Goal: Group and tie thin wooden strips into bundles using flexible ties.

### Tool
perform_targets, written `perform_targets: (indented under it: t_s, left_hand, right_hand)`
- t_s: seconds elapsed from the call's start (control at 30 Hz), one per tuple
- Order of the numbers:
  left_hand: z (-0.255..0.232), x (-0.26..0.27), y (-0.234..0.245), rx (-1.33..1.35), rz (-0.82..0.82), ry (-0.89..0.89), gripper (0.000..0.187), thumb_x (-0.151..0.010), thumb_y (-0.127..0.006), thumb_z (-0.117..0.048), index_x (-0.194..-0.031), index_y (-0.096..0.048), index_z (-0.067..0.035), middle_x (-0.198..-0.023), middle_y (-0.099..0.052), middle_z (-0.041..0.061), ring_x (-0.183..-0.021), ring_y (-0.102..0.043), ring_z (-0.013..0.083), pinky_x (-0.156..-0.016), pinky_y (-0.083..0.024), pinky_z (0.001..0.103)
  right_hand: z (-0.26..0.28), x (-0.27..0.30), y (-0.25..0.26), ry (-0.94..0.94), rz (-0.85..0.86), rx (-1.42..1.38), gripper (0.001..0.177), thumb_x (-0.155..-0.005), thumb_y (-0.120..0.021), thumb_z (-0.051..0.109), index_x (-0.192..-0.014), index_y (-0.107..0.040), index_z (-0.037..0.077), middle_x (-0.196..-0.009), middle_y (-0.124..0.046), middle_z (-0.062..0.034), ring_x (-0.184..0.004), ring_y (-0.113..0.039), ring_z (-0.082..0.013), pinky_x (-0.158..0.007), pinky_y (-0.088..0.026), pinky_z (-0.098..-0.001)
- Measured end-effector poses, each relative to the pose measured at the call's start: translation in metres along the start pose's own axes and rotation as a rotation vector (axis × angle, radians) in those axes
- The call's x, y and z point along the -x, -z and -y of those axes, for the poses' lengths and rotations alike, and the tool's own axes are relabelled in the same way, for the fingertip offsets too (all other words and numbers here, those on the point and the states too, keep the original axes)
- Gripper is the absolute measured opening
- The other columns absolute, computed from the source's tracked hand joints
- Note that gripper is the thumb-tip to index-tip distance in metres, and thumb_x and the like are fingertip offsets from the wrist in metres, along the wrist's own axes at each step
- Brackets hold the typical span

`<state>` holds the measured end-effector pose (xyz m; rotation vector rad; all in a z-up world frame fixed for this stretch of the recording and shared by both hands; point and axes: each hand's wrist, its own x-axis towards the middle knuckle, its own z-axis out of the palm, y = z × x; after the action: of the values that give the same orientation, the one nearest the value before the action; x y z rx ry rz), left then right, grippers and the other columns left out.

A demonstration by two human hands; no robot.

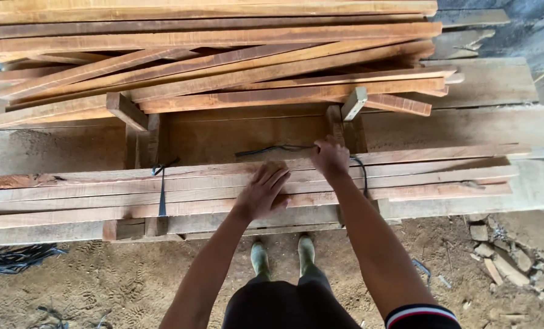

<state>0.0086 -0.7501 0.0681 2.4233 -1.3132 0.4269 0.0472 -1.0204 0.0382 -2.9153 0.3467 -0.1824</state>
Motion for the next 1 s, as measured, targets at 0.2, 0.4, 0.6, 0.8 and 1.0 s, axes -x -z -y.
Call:
perform_targets:
  t_s: [0.2,0.4,0.6,0.8,1.0]
  left_hand:
    - [-0.001,-0.002,-0.007,-0.040,-0.086,-0.044,0.061,-0.093,-0.053,-0.055,-0.135,-0.063,-0.011,-0.140,-0.062,0.009,-0.134,-0.056,0.0255,-0.118,-0.037,0.052]
    - [-0.030,0.006,-0.005,-0.161,-0.249,-0.025,0.026,-0.101,-0.056,-0.022,-0.116,-0.070,-0.006,-0.118,-0.068,0.012,-0.116,-0.066,0.0294,-0.103,-0.052,0.052]
    - [-0.061,0.083,-0.106,-0.182,-0.171,-0.193,0.014,-0.086,-0.068,-0.023,-0.099,-0.071,-0.017,-0.115,-0.060,0.006,-0.094,-0.061,0.0386,-0.077,-0.058,0.057]
    - [-0.080,0.071,-0.084,0.062,0.070,-0.279,0.017,-0.096,-0.058,-0.025,-0.105,-0.065,-0.013,-0.104,-0.063,0.006,-0.104,-0.063,0.0259,-0.100,-0.049,0.045]
    - [-0.086,0.075,-0.161,0.096,0.204,0.242,0.038,-0.100,-0.056,-0.033,-0.132,-0.063,-0.015,-0.101,-0.065,0.012,-0.087,-0.074,0.0357,-0.073,-0.059,0.049]
  right_hand:
    - [0.006,-0.010,0.005,-0.116,0.229,-0.038,0.025,-0.088,-0.053,0.027,-0.085,-0.078,0.027,-0.081,-0.075,-0.0055,-0.076,-0.076,-0.0384,-0.077,-0.060,-0.0480]
    - [0.007,-0.017,0.015,-0.107,0.338,-0.032,0.028,-0.093,-0.054,0.032,-0.083,-0.080,0.026,-0.081,-0.076,-0.0057,-0.086,-0.076,-0.0358,-0.082,-0.058,-0.0451]
    - [-0.012,-0.028,-0.010,-0.019,0.461,0.008,0.029,-0.087,-0.052,0.035,-0.088,-0.080,0.028,-0.090,-0.079,-0.0064,-0.097,-0.076,-0.0356,-0.088,-0.057,-0.0460]
    - [-0.021,-0.047,0.052,0.172,0.717,-0.343,0.045,-0.081,-0.065,0.025,-0.123,-0.075,0.016,-0.110,-0.076,-0.0203,-0.108,-0.071,-0.0442,-0.092,-0.055,-0.0501]
    - [-0.033,-0.035,0.039,0.030,0.567,-0.234,0.026,-0.087,-0.063,0.035,-0.099,-0.082,0.022,-0.079,-0.075,-0.0121,-0.074,-0.074,-0.0372,-0.071,-0.059,-0.0467]
